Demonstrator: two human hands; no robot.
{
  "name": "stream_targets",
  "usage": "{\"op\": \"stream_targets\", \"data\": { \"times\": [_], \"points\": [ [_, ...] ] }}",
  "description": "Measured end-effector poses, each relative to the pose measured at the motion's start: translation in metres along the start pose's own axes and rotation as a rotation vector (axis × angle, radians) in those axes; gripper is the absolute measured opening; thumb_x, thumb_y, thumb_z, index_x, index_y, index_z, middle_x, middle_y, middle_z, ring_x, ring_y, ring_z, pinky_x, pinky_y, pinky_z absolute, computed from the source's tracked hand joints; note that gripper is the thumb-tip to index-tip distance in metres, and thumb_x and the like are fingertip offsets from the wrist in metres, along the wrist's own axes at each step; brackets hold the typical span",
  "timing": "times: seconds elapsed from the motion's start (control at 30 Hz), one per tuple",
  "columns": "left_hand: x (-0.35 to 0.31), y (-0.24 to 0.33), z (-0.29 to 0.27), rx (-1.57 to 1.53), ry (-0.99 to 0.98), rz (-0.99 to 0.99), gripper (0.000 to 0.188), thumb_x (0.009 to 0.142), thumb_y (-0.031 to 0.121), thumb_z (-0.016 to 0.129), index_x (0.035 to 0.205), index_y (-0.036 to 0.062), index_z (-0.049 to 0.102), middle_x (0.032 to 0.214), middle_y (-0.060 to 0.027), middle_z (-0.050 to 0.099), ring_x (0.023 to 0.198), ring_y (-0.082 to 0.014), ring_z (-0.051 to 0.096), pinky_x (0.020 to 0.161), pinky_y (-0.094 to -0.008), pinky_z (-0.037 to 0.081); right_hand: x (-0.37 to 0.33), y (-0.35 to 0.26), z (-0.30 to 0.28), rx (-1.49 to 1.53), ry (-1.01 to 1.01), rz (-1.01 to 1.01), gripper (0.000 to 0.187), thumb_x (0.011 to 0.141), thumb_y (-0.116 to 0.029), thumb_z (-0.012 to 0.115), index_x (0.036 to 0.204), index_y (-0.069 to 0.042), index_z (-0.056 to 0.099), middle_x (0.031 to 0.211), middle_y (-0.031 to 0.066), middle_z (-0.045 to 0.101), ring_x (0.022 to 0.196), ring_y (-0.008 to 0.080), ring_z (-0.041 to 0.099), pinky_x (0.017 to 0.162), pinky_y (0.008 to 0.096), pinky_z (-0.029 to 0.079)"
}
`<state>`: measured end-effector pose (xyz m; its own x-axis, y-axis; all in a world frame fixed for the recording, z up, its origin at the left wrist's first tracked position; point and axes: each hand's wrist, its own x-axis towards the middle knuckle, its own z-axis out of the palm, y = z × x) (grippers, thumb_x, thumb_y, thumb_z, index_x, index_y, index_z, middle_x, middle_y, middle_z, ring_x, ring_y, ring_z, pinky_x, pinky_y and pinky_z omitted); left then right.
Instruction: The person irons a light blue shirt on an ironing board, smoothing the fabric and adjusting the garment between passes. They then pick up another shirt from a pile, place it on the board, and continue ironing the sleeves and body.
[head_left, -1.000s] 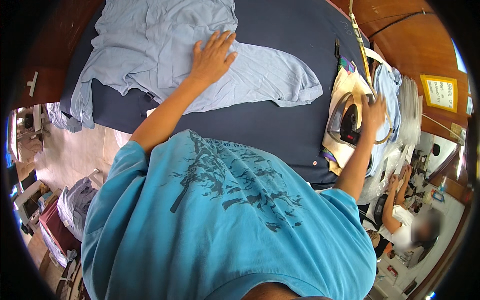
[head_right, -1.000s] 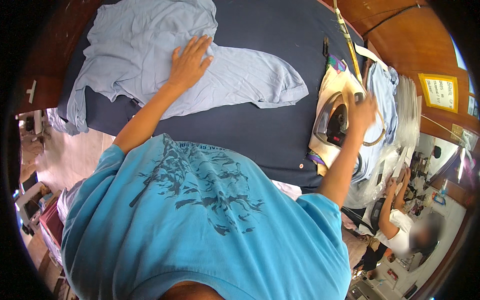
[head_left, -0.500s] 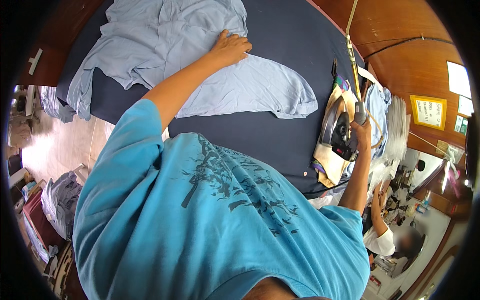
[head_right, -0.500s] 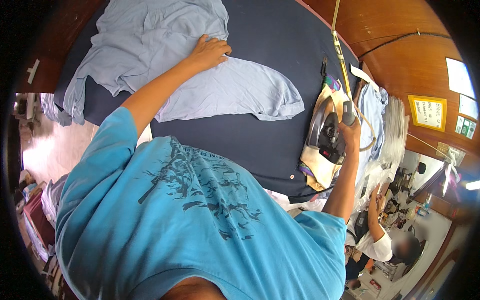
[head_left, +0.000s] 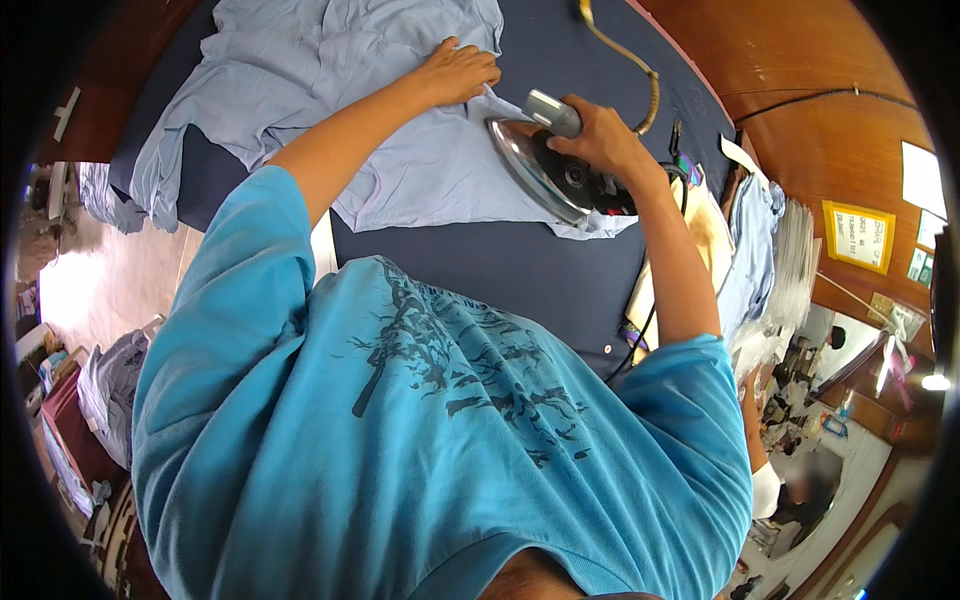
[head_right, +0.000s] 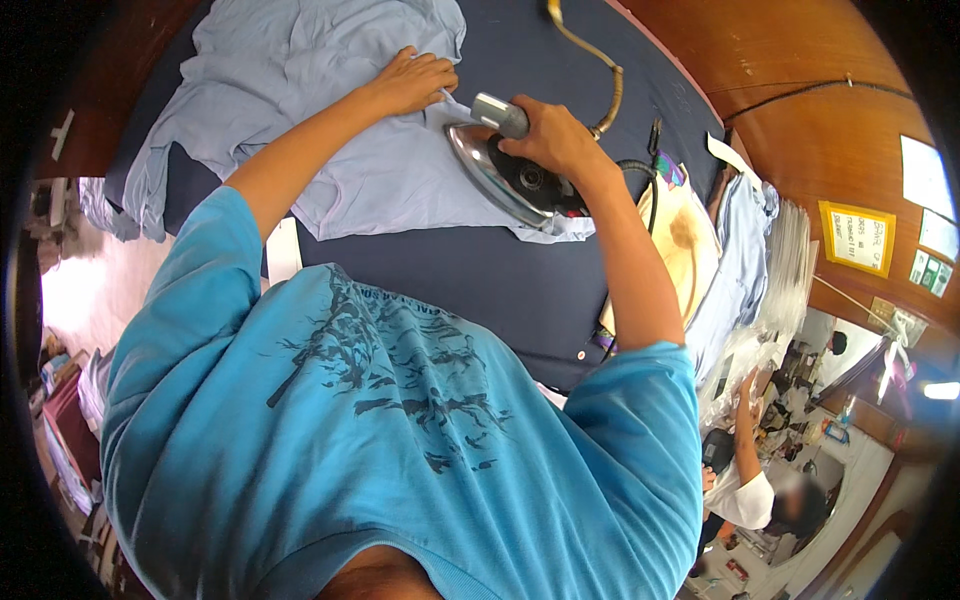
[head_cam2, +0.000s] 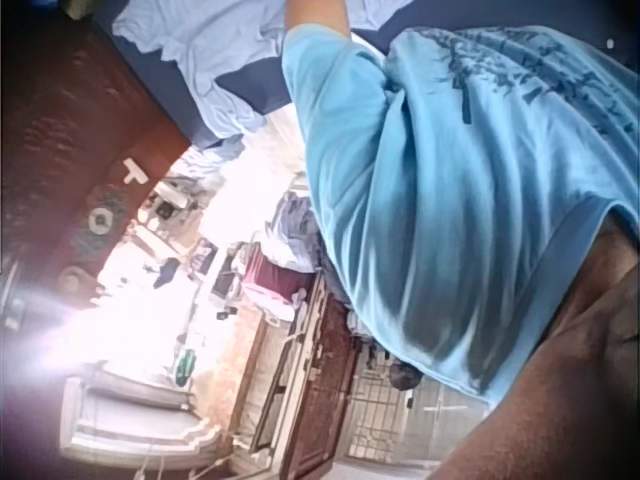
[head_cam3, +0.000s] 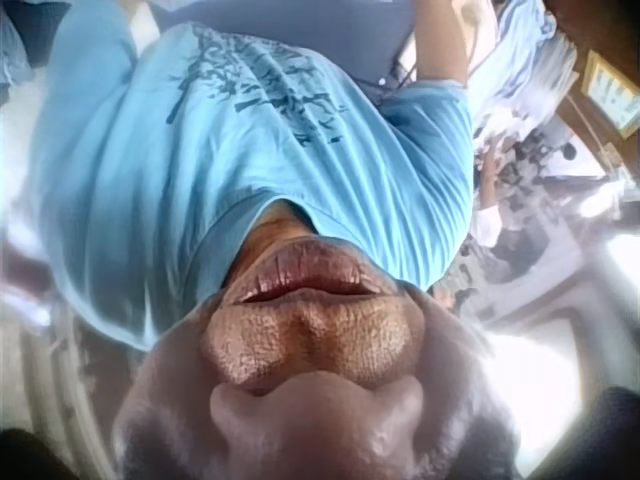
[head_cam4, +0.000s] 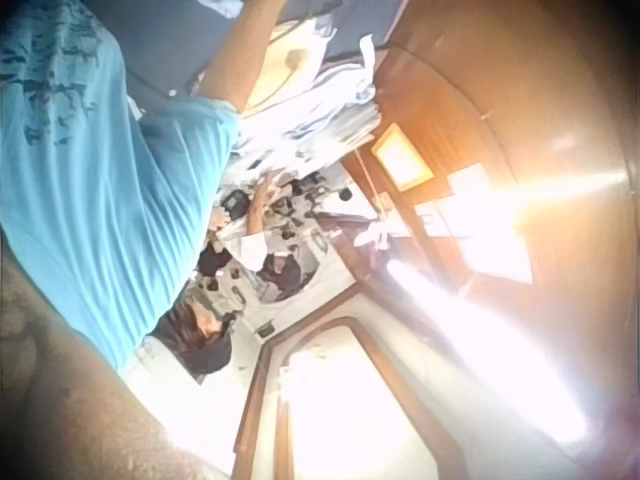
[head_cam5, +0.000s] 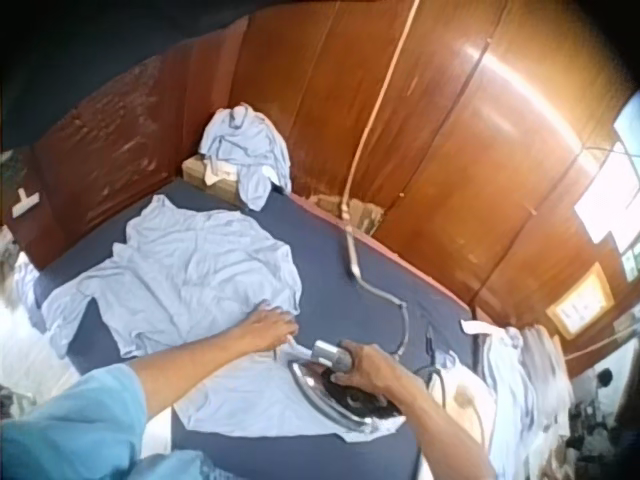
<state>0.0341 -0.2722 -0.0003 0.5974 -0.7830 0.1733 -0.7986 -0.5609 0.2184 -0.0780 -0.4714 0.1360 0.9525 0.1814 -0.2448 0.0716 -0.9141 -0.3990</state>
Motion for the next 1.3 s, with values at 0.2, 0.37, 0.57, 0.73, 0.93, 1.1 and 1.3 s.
{"op": "stream_targets", "data": {
  "times": [0.2,0.37,0.57,0.73,0.93,1.1,1.3],
  "points": [
    [0.001,-0.008,0.005,-0.058,-0.027,-0.056,0.016,0.079,0.018,0.062,0.093,0.0165,0.055,0.097,0.0026,0.051,0.1,-0.0145,0.05,0.089,-0.0408,0.032,0.018,-0.006,0.007,-0.067,0.057,0.027,0.057,0.073,-0.052,0.064,0.102,-0.003,0.062,0.08,0.0201,0.065,0.08,0.0353,0.064,0.072,0.0401,0.049],
    [-0.02,-0.001,0.008,0.091,0.373,-0.009,0.032,0.078,0.018,0.062,0.109,0.0161,0.054,0.113,0.0016,0.052,0.105,-0.015,0.049,0.09,-0.0402,0.032,0.028,-0.003,0.013,-0.112,0.136,0.005,0.056,0.077,-0.056,0.058,0.091,-0.002,0.064,0.074,0.019,0.065,0.076,0.0346,0.064,0.069,0.0406,0.05],
    [-0.133,0.091,-0.011,-0.069,0.06,0.203,0.035,0.076,0.027,0.063,0.11,0.0179,0.058,0.104,-0.0002,0.055,0.099,-0.0174,0.051,0.09,-0.0414,0.035,0.024,0.002,0.015,-0.134,0.056,-0.126,0.051,0.079,-0.05,0.06,0.096,-0.002,0.063,0.075,0.0192,0.064,0.073,0.0325,0.065,0.068,0.0383,0.05],
    [-0.164,0.108,0.008,-0.014,0.037,0.104,0.031,0.076,0.022,0.062,0.107,0.0206,0.058,0.097,0.0032,0.054,0.092,-0.0153,0.052,0.091,-0.0426,0.035,0.037,0.0,0.019,-0.116,0.13,-0.129,0.054,0.079,-0.051,0.06,0.103,-0.003,0.062,0.08,0.0179,0.066,0.074,0.0294,0.066,0.069,0.0362,0.051],
    [-0.2,0.115,-0.023,0.015,0.159,-0.247,0.04,0.075,0.017,0.061,0.114,0.0217,0.056,0.11,0.0013,0.053,0.098,-0.0161,0.051,0.093,-0.0436,0.034,0.013,-0.009,0.015,-0.227,-0.2,-0.404,0.049,0.077,-0.05,0.062,0.096,-0.005,0.062,0.071,0.0182,0.063,0.065,0.0312,0.064,0.062,0.0373,0.05],
    [-0.224,0.109,-0.034,0.092,0.183,-0.46,0.025,0.075,0.01,0.059,0.1,0.0164,0.061,0.111,0.0001,0.053,0.102,-0.0187,0.051,0.094,-0.0427,0.03,0.011,-0.011,0.023,-0.267,-0.261,-0.603,0.046,0.076,-0.048,0.061,0.094,-0.006,0.062,0.067,0.0175,0.062,0.063,0.0345,0.061,0.061,0.0397,0.049],
    [-0.241,0.105,-0.023,0.116,0.245,-0.515,0.014,0.076,0.009,0.058,0.088,0.0137,0.062,0.101,0.0046,0.056,0.097,-0.0148,0.053,0.095,-0.0419,0.028,0.004,-0.054,0.039,-0.303,-0.297,-0.708,0.04,0.075,-0.046,0.061,0.094,-0.012,0.063,0.064,0.0144,0.061,0.061,0.033,0.06,0.057,0.0408,0.047]
  ]
}}
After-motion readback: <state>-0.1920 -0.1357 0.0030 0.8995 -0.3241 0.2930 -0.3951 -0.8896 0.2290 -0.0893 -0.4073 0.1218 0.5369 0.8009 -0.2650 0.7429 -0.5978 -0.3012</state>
